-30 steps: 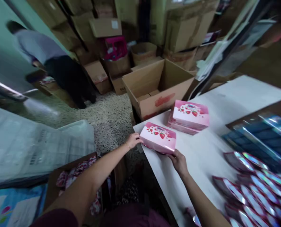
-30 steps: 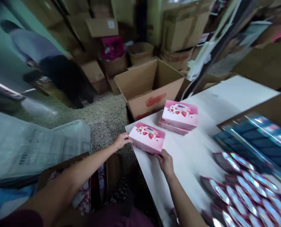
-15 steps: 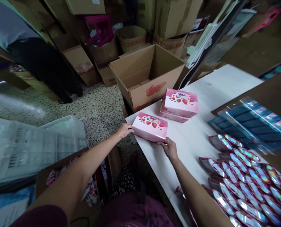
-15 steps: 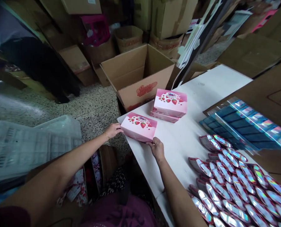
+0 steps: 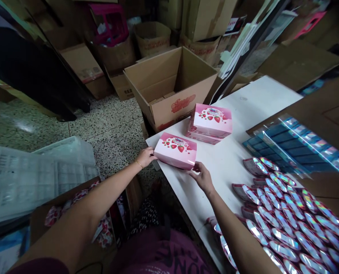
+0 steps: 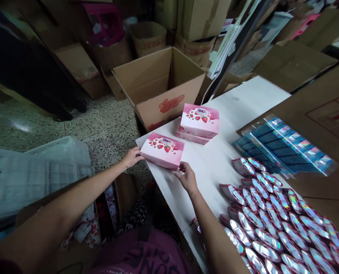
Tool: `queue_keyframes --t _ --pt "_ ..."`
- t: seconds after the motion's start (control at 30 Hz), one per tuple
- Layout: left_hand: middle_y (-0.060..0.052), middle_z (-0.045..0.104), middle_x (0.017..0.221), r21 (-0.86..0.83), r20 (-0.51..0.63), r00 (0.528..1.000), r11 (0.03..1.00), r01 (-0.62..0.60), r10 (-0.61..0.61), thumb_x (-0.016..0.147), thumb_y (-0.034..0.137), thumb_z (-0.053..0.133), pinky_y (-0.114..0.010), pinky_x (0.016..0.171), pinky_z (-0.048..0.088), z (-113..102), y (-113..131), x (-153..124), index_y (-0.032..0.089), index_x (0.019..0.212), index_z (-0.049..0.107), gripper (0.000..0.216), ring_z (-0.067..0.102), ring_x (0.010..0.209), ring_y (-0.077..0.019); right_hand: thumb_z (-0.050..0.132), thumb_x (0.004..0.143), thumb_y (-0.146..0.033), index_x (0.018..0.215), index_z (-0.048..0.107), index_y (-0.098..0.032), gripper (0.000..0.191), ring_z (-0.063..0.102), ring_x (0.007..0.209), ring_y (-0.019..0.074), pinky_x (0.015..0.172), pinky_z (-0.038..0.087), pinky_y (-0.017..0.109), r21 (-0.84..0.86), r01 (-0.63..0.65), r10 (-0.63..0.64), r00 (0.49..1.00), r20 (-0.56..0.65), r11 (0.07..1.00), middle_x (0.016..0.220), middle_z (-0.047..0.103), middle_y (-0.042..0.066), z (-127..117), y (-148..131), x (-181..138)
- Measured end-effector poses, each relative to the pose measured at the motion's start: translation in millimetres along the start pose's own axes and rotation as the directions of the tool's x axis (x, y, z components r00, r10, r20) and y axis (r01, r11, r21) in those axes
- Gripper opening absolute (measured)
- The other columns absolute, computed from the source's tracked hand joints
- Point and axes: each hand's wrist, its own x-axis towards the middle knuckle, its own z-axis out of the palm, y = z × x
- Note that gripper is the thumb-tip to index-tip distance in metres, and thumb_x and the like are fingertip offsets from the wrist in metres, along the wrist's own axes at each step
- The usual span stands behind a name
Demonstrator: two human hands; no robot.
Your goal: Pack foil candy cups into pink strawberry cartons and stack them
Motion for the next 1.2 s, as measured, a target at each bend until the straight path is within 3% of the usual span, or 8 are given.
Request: queue_keyframes --t 0.1,0.17,0.23,0.4,0.93,1.07,1.13,1.2 --pt "-0.013 0.053 0.111 0.05 -0.12 0.993 0.998 0.028 -0.022 0.064 0.024 0.071 -0.035 0.087 0.043 -3 8 -3 0.009 0.101 0.055 0.042 0.051 0.104 -0.0232 0.059 0.076 -0.043 0.132 0.035 -0.018 0.066 0.048 0.108 0.0269 0.086 0.045 0.043 -0.26 0.213 -0.235 0.97 -0.058 0.942 0.125 0.047 0.016 -14 -15 5" --pt "-0.02 0.035 0.135 0.152 -0.227 0.972 0.988 -0.028 0.063 0.059 0.028 0.075 -0.041 0.098 0.035 -7 19 -2 0.008 0.124 0.04 0.077 0.034 0.124 -0.0304 0.058 0.079 -0.035 0.137 0.03 -0.022 0.065 0.03 0.127 0.0292 0.1 0.033 0.048 -0.41 0.398 -0.375 0.916 0.139 0.821 0.141 0.032 0.012 -17 -26 13" --pt "-0.017 0.016 0.146 0.286 -0.191 0.96 0.947 -0.145 0.205 0.061 0.03 0.074 -0.045 0.106 0.023 -9 31 1 0.012 0.135 0.026 0.091 0.014 0.134 -0.0324 0.052 0.083 -0.025 0.138 0.03 -0.025 0.059 0.019 0.133 0.0266 0.107 0.023 0.049 -0.47 0.517 -0.412 0.855 0.314 0.715 0.144 0.028 0.006 -14 -31 20" --pt "-0.009 0.022 0.147 0.4 0.09 0.924 0.836 -0.374 0.371 0.075 0.022 0.061 -0.045 0.108 0.019 -1 39 6 0.023 0.137 0.028 0.07 0.017 0.135 -0.0266 0.032 0.087 -0.007 0.139 0.028 -0.025 0.055 0.016 0.135 0.0207 0.108 0.025 0.046 -0.522 0.51 -0.409 0.86 0.305 0.684 0.143 0.032 0.003 7 -26 18" --pt "-0.004 0.029 0.144 0.312 -0.052 0.957 0.915 -0.254 0.284 0.085 0.017 0.041 -0.043 0.105 0.031 38 15 -1 0.028 0.127 0.046 0.044 0.012 0.136 -0.0247 0.036 0.085 -0.004 0.134 0.037 -0.02 0.052 0.01 0.136 0.021 0.11 0.024 0.047 -0.462 0.537 -0.402 0.841 0.362 0.706 0.142 0.032 0.002 23 -1 2" --pt "-0.006 0.024 0.146 0.187 0.01 0.969 0.951 -0.245 0.248 0.082 0.019 0.047 -0.048 0.107 0.025 35 15 -4 0.025 0.128 0.045 0.046 0.009 0.137 -0.0271 0.042 0.087 -0.015 0.119 0.056 -0.022 0.036 0.02 0.134 0.0226 0.108 0.029 0.045 -0.328 0.447 -0.345 0.881 0.324 0.832 0.14 0.037 0.002 18 9 -10" --pt "-0.007 0.029 0.144 0.021 -0.021 0.987 0.987 -0.159 0.16 0.081 0.028 0.051 -0.047 0.108 0.023 30 16 3 0.021 0.126 0.047 0.046 0.016 0.136 -0.0265 0.044 0.088 -0.025 0.123 0.052 -0.023 0.037 0.031 0.13 0.0226 0.104 0.034 0.044 -0.194 0.228 -0.206 0.97 0.125 0.954 0.138 0.039 0.005 15 10 -3" --pt "-0.011 0.044 0.135 -0.244 -0.098 0.993 0.969 0.044 -0.07 0.083 0.036 0.047 -0.045 0.105 0.029 27 18 13 0.017 0.122 0.05 0.044 0.034 0.129 -0.025 0.046 0.087 -0.035 0.133 0.04 -0.021 0.049 0.04 0.125 0.024 0.098 0.04 0.045 0.019 -0.05 0.051 0.996 -0.076 0.999 0.136 0.042 0.009 17 7 9"
